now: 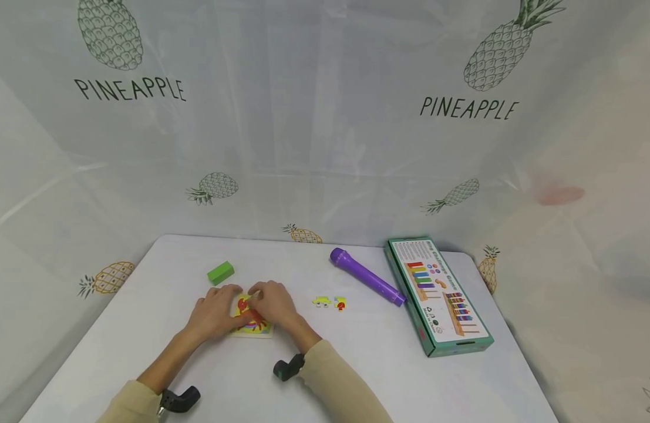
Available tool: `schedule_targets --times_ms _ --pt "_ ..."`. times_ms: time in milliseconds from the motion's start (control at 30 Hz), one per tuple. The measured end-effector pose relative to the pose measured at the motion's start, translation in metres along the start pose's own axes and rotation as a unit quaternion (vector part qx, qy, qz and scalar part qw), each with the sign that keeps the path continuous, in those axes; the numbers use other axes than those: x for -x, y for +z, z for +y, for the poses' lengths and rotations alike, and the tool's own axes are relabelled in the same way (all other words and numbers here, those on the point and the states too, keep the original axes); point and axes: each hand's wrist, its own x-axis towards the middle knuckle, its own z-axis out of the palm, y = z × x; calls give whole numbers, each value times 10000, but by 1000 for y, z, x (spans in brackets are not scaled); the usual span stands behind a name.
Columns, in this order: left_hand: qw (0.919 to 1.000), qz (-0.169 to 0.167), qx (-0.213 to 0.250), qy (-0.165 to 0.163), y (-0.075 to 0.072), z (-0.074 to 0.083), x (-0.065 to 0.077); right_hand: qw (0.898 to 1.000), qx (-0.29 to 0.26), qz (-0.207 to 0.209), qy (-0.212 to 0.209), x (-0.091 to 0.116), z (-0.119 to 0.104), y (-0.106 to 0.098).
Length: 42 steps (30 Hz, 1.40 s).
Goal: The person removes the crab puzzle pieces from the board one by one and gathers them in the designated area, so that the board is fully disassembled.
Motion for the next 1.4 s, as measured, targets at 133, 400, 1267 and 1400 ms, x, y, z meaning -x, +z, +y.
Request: schedule_targets --times_ms 133,400,1267,1400 --pt "10000 5 10 -54 -1 1 0 9998 -159 116 5 0 0 1" --pt "9999 75 -53 -86 0 0 1 9995 -239 203 18 -2 -1 2" --pt "9994 17 -335 -111 -8 7 6 9992 35 198 355 -7 -6 4" --pt "9995 74 -308 -84 -7 7 7 9991 -42 161 385 -7 -5 4"
